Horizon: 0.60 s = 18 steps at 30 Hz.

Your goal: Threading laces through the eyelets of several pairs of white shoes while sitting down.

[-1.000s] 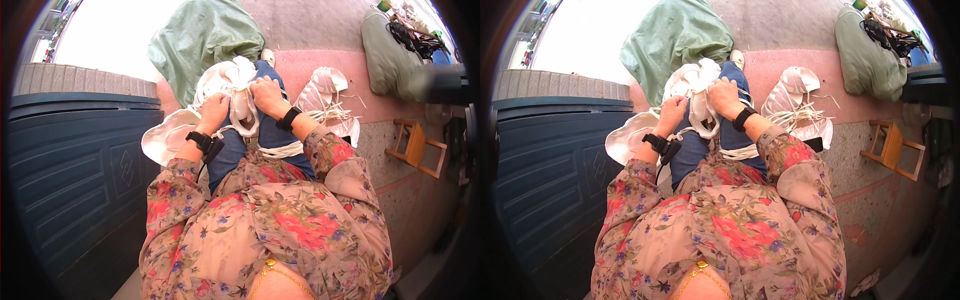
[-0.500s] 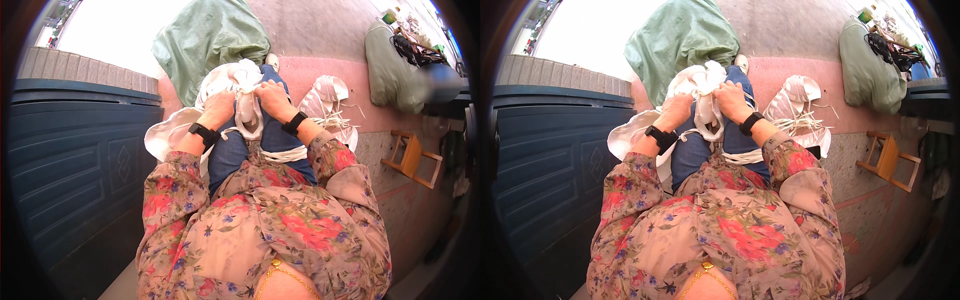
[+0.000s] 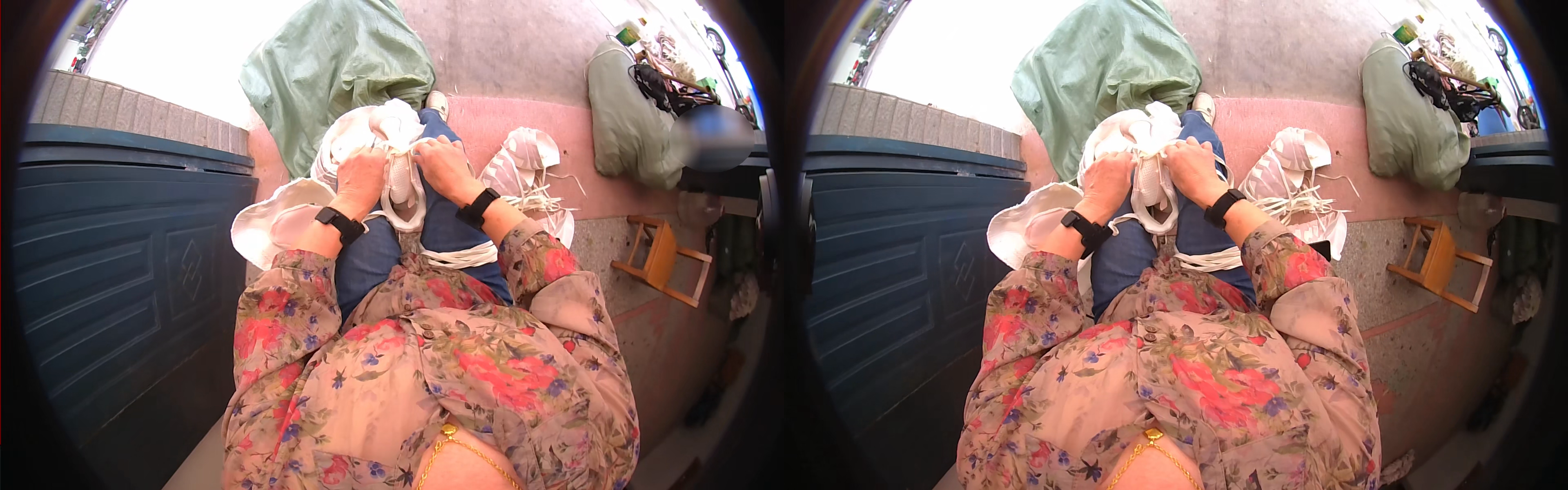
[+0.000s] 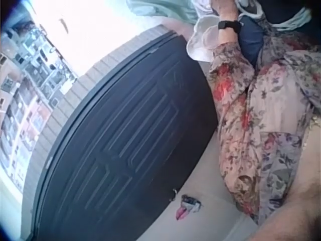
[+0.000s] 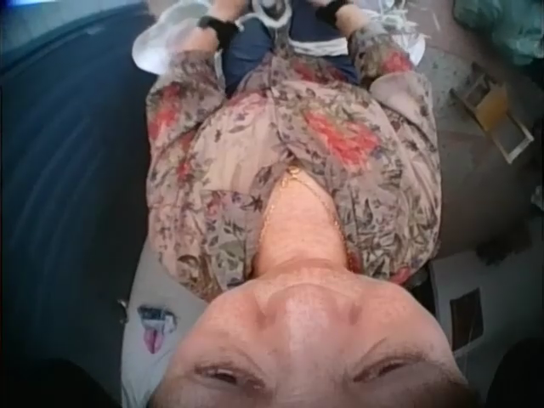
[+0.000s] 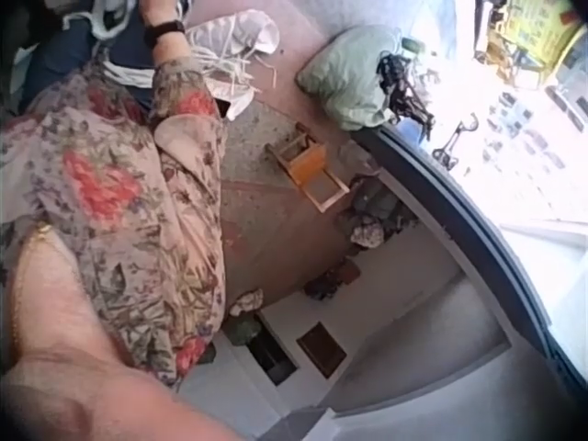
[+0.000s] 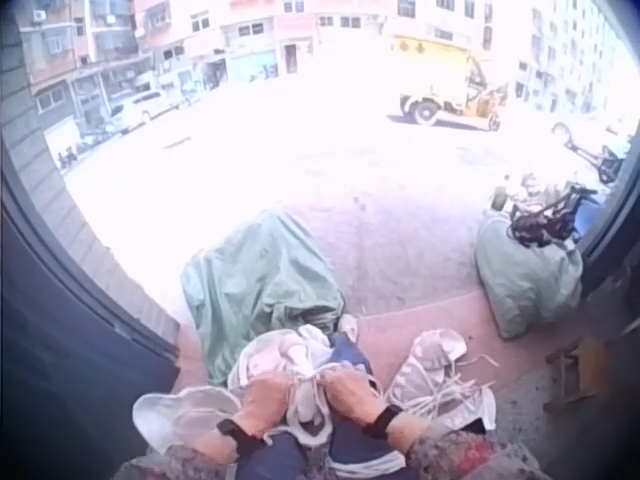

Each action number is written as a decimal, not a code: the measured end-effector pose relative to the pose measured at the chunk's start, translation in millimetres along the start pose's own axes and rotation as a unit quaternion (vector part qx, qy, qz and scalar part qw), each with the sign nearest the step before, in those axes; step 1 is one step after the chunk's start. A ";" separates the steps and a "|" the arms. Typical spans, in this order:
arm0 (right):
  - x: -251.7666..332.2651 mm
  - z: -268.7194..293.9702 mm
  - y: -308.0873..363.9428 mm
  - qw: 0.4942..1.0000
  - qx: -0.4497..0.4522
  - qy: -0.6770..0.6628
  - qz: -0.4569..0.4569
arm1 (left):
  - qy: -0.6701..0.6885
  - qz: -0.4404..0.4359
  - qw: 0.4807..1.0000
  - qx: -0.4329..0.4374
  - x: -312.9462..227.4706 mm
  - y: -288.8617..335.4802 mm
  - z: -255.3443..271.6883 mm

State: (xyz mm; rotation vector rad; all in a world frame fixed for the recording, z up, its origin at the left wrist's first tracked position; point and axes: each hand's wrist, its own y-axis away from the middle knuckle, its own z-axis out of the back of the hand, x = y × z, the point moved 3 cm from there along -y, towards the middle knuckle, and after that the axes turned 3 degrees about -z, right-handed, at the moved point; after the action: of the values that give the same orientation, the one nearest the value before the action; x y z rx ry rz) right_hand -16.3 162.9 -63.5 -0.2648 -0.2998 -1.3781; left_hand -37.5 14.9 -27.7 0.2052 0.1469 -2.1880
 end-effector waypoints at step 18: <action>-5.3 -6.2 9.0 0.988 -0.063 -0.143 -0.012 | 0.142 0.051 0.982 -0.110 11.7 22.2 -24.0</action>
State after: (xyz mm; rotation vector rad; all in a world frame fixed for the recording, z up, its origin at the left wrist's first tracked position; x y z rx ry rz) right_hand -8.0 167.2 -71.3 -0.5691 -0.4557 -1.3847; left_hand -24.0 -2.9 -54.2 0.3907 0.5252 -2.0130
